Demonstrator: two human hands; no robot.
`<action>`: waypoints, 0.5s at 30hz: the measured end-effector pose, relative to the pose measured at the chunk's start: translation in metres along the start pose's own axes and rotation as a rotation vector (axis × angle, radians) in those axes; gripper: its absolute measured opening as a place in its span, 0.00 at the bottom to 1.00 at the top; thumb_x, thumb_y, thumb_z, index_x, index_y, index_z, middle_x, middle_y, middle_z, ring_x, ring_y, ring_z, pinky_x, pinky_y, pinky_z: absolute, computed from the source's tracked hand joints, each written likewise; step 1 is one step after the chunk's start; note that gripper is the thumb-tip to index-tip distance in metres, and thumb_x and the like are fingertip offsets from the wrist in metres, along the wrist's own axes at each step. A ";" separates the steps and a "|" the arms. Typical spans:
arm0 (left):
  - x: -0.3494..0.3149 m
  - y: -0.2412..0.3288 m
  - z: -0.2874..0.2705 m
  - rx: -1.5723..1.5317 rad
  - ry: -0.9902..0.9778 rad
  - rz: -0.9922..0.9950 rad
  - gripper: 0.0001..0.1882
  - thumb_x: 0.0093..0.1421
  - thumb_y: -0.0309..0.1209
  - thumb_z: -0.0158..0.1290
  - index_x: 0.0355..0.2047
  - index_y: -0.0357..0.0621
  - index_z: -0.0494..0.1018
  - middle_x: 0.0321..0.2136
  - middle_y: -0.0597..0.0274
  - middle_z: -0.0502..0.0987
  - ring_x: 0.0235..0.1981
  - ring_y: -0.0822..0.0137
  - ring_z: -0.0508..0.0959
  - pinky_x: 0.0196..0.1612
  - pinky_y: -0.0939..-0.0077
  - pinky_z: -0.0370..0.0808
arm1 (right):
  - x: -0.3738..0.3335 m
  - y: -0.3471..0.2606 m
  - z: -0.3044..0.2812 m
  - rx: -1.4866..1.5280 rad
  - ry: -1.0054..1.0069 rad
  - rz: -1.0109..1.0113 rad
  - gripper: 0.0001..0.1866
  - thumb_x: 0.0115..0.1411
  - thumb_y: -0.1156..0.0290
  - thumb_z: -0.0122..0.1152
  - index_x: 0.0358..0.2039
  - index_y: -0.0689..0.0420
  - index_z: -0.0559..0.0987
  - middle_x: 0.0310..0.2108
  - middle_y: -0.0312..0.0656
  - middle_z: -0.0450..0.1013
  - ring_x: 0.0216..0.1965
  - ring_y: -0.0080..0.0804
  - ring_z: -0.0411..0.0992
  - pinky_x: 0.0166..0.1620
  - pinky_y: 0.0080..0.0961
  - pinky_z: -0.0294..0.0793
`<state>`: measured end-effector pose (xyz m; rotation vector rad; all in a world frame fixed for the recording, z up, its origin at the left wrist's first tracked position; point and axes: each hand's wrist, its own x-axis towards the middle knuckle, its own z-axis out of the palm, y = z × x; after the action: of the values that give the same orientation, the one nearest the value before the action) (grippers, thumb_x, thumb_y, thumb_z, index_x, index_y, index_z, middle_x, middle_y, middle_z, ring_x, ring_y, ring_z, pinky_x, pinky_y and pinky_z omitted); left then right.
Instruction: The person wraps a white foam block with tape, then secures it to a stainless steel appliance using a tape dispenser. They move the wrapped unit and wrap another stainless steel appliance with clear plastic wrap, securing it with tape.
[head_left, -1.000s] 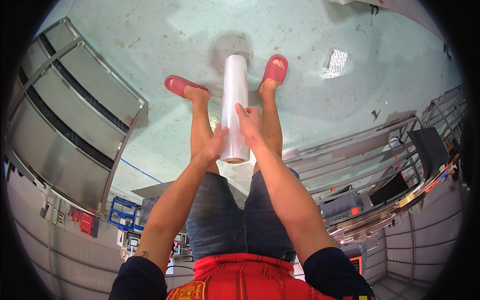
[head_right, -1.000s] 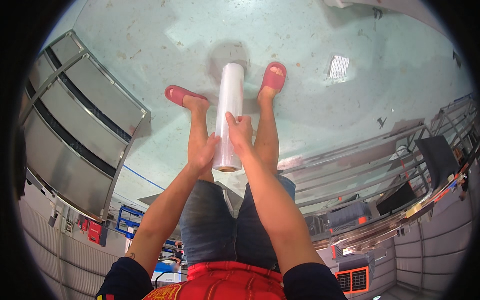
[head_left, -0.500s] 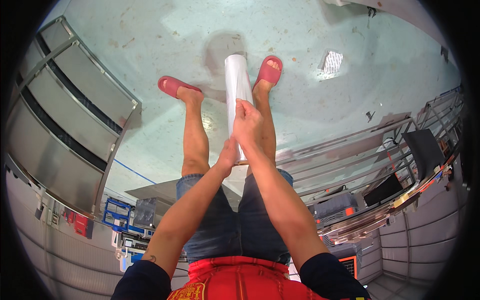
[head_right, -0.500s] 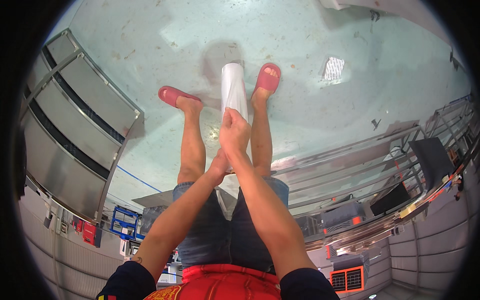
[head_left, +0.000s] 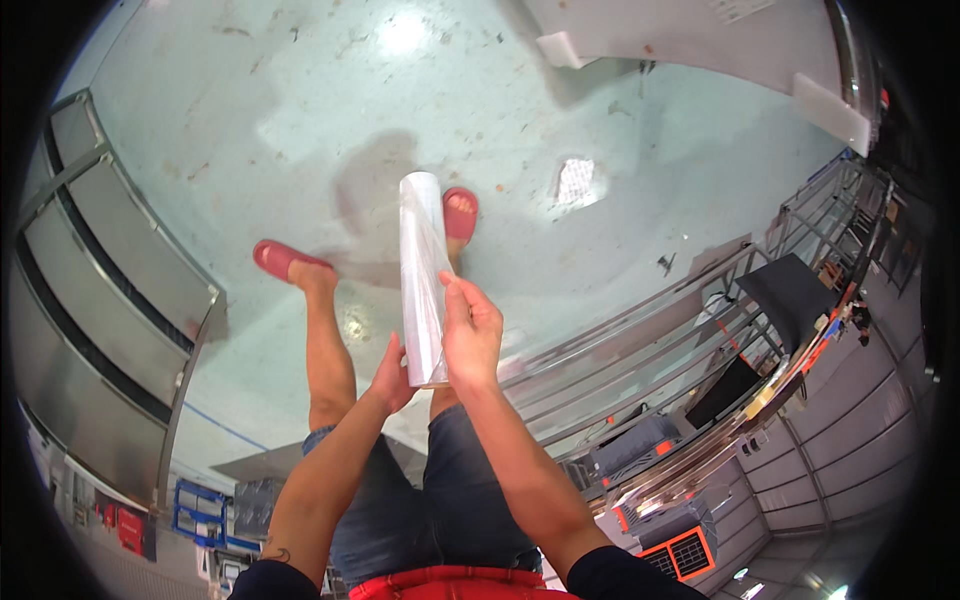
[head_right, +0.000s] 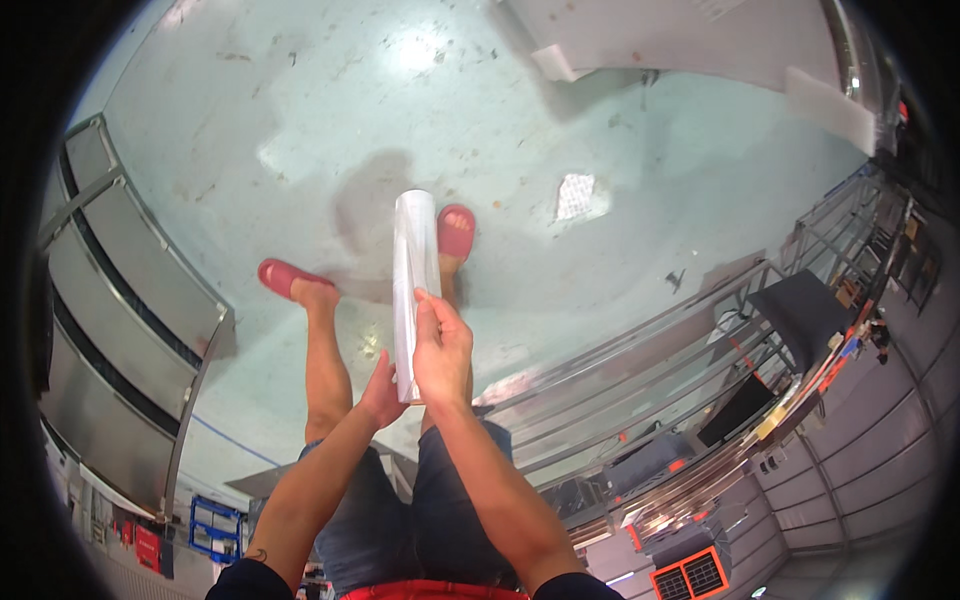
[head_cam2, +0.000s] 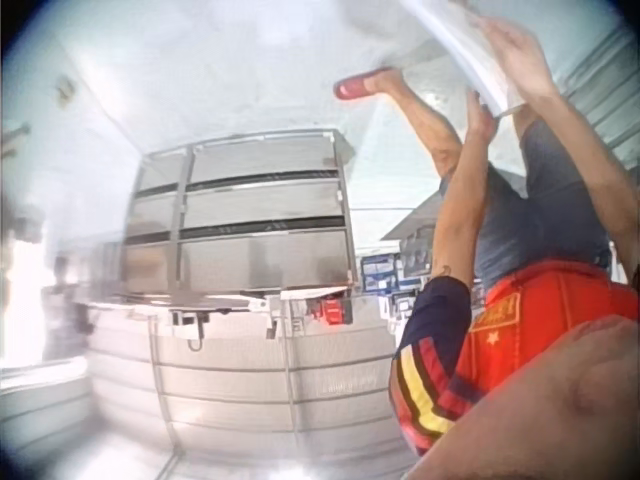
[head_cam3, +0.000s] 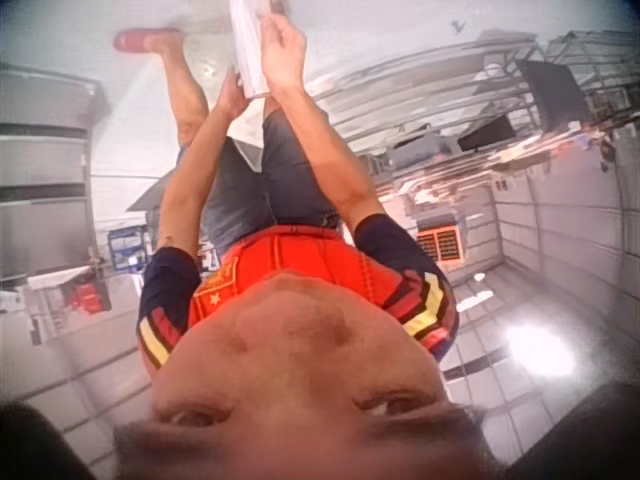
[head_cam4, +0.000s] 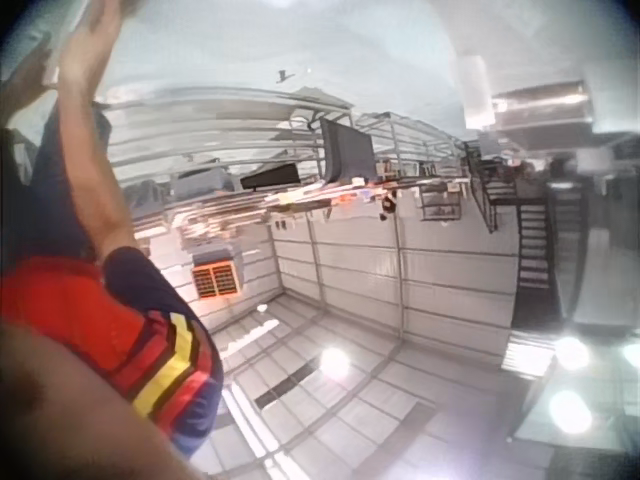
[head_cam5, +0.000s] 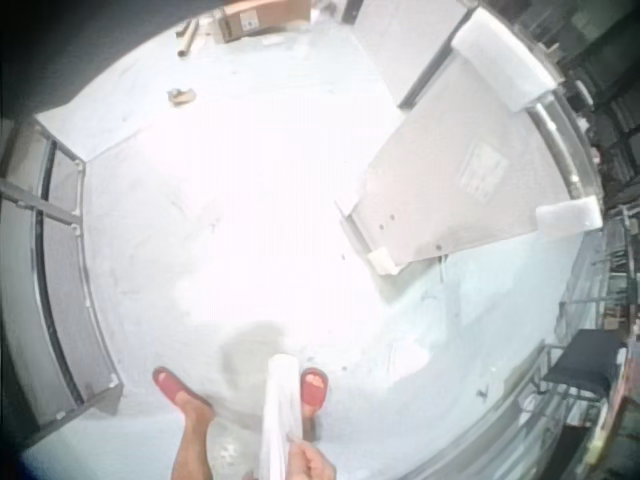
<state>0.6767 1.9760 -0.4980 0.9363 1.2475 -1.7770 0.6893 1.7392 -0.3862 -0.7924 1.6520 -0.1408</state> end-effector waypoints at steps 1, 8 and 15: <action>0.002 0.006 0.002 0.060 0.015 -0.004 0.51 0.71 0.75 0.38 0.75 0.44 0.60 0.73 0.48 0.64 0.68 0.50 0.72 0.76 0.50 0.62 | -0.001 -0.008 -0.005 0.013 0.001 0.009 0.18 0.79 0.65 0.55 0.58 0.62 0.84 0.28 0.26 0.71 0.26 0.11 0.62 0.31 0.16 0.62; 0.054 0.060 0.022 0.259 0.034 -0.017 0.54 0.68 0.79 0.37 0.74 0.46 0.62 0.70 0.51 0.68 0.64 0.50 0.74 0.71 0.52 0.67 | -0.011 -0.075 -0.029 0.254 -0.083 0.071 0.16 0.81 0.66 0.53 0.60 0.60 0.80 0.21 0.20 0.56 0.19 0.10 0.51 0.23 0.18 0.50; 0.118 0.067 0.142 0.099 -0.304 0.057 0.48 0.70 0.73 0.43 0.75 0.51 0.61 0.67 0.53 0.69 0.60 0.48 0.76 0.69 0.47 0.71 | -0.051 -0.137 -0.042 0.382 -0.191 0.161 0.16 0.81 0.65 0.53 0.63 0.56 0.79 0.23 0.23 0.57 0.22 0.11 0.54 0.26 0.17 0.53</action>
<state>0.6635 1.8048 -0.5925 0.7148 0.9399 -1.8673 0.7102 1.6505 -0.2641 -0.3695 1.4419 -0.2509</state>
